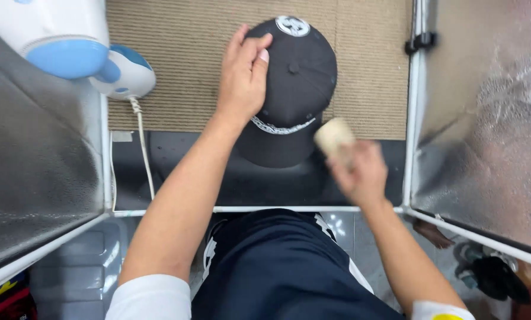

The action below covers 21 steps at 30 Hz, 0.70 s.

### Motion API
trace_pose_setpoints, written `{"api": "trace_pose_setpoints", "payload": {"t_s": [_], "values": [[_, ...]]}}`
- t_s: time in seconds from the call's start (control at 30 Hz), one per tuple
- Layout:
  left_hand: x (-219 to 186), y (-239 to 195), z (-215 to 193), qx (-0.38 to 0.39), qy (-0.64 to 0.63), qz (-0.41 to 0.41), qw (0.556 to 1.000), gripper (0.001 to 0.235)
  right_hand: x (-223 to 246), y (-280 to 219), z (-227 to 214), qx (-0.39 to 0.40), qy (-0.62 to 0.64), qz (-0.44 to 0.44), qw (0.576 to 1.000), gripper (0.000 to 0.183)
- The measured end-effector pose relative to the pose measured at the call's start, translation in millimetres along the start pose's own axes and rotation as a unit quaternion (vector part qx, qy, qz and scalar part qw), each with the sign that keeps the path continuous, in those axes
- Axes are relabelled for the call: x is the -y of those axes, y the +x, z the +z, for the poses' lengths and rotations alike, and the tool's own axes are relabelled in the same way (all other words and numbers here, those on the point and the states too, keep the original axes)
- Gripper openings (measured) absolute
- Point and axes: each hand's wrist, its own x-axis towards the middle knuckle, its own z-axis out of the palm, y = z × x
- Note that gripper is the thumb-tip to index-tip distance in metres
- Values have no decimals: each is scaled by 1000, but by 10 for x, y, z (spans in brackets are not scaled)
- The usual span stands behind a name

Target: The person cleans a black baseball cap placed on a stand. They use a brush to scrub the cap's surface, then apply steam with a handheld steamer, and finish by brushing the cap again. The person rotates the cap to clean different sections.

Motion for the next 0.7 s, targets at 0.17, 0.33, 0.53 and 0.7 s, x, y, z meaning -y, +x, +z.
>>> {"api": "trace_pose_setpoints", "payload": {"t_s": [0.17,0.33,0.53,0.7], "values": [[-4,-29,23,2,-1,-17,1000,31,1197,604,415,51,71,-194,977,23],[-69,26,-70,24,5,24,999,34,994,757,516,35,23,-193,980,20],[-169,-63,-119,41,-40,-87,995,34,-170,0,203,50,27,20,998,37],[-119,-38,-128,38,-56,-75,995,32,712,525,203,36,40,-233,971,27]]}}
